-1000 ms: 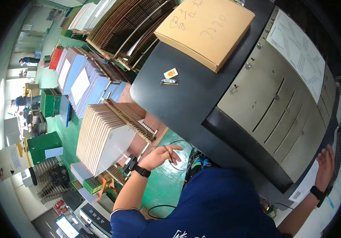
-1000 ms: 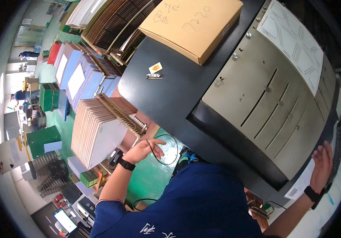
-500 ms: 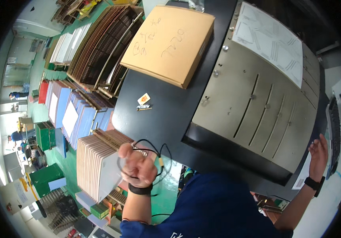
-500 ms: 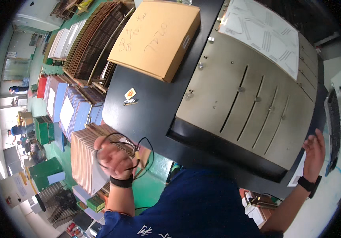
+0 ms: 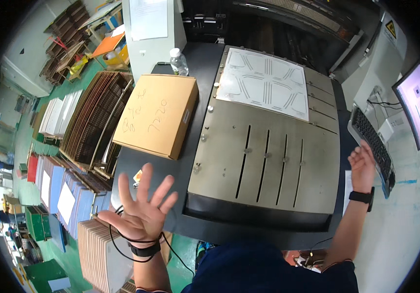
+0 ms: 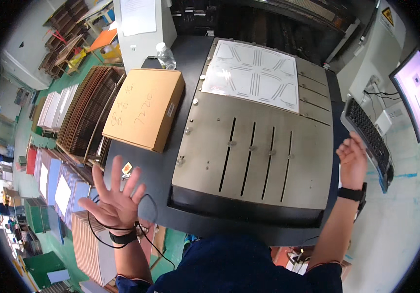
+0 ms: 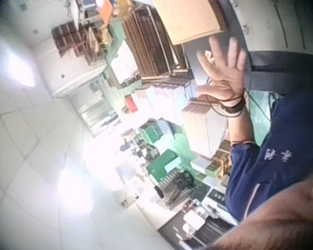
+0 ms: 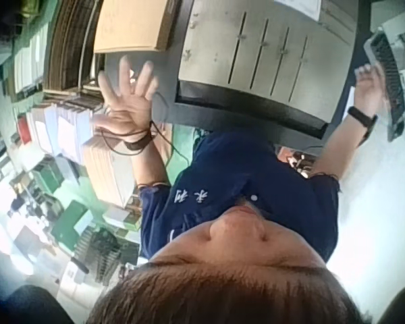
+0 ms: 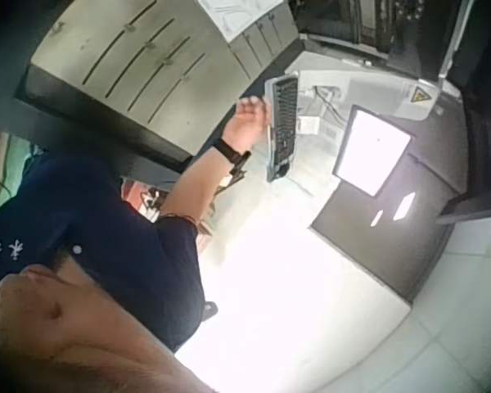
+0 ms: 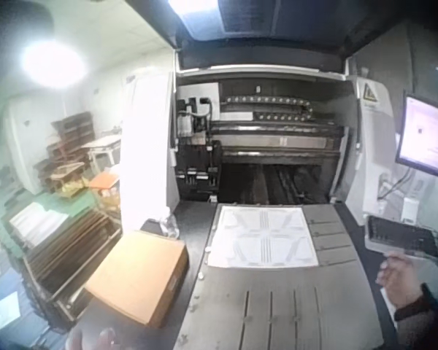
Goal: Inspecting, sorting, and feeding printed metal or plastic panels into a fabrication machine.
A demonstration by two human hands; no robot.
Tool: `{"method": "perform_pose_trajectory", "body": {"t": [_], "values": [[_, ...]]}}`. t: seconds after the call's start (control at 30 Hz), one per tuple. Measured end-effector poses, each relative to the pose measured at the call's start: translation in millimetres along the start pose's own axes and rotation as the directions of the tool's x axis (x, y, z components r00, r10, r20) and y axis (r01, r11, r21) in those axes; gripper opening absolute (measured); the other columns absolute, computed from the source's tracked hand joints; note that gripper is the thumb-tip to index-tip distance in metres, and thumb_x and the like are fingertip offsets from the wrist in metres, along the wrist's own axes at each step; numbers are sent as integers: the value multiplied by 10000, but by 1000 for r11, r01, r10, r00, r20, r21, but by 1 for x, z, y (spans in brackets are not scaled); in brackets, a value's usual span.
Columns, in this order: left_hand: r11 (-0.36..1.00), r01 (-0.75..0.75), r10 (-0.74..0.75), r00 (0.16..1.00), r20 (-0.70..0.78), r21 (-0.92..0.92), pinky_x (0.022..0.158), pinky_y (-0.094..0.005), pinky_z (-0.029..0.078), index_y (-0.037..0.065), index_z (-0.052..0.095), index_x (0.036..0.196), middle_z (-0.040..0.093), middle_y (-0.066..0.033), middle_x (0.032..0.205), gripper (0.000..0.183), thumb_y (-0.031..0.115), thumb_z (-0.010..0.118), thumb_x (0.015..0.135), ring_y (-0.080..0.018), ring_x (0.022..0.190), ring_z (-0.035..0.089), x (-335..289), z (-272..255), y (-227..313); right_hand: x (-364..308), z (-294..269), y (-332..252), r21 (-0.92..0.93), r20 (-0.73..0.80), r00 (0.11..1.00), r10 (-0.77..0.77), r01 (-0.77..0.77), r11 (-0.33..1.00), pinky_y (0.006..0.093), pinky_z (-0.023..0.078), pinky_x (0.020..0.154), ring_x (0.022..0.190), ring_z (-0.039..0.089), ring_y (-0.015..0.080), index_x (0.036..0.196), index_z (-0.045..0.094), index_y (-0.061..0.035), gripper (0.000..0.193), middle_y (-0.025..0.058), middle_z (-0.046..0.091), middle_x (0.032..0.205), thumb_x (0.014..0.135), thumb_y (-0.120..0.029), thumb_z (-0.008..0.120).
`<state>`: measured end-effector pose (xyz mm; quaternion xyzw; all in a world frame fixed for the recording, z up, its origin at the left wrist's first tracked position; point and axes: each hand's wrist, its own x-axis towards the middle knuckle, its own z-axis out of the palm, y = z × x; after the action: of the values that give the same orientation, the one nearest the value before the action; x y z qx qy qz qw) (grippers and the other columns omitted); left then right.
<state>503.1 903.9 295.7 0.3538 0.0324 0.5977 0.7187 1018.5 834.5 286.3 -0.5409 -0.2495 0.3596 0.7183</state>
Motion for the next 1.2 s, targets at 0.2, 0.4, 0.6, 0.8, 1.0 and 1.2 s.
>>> {"method": "perform_pose_trajectory", "body": {"t": [0.2,0.4,0.6,0.8,1.0,1.2], "values": [[179,-363,351,892,285,914,950,-467,352,90,267,1360,343,-221,1347,871,498,678,711,-402,1171,418,50,0,-22,29,25,39,-195,0,993,120,-117,974,262,451,663,729,555,133,1099,543,-48,242,35,586,854,872,-120,506],[-40,105,-25,994,-106,994,894,-385,405,1,546,1085,596,-167,1039,501,280,711,703,-334,1009,545,15,-55,-31,98,15,122,-606,-53,973,225,-210,767,236,443,616,728,564,107,1075,567,-51,245,13,589,853,856,-155,531],[-469,269,-2,952,-305,841,961,-493,305,23,542,1101,518,-184,1151,545,336,695,681,-390,1134,430,-80,-137,-59,169,31,170,-979,151,988,22,146,144,381,460,728,872,597,337,957,590,39,345,204,623,889,724,-215,569],[-577,416,87,887,-454,703,1040,-546,157,39,538,1109,429,-202,1260,550,338,670,667,-408,1251,301,-97,-140,-87,176,59,184,-990,-7,976,219,24,-140,447,445,797,917,559,432,878,605,93,397,319,575,893,671,-239,538],[-547,427,86,884,-459,720,1049,-527,160,43,538,1081,427,-198,1263,493,261,658,655,-394,1257,300,-93,-145,-86,210,13,182,-787,-248,897,367,-407,463,336,416,478,504,503,195,781,596,-68,110,48,490,573,730,-164,577],[-516,428,91,889,-449,742,1045,-542,149,57,555,1074,429,-192,1259,495,311,650,660,-388,1264,290,-100,-150,-91,168,16,157,-223,-230,879,418,-466,856,336,466,574,647,538,174,889,531,-51,119,51,557,833,805,-128,566]]}}
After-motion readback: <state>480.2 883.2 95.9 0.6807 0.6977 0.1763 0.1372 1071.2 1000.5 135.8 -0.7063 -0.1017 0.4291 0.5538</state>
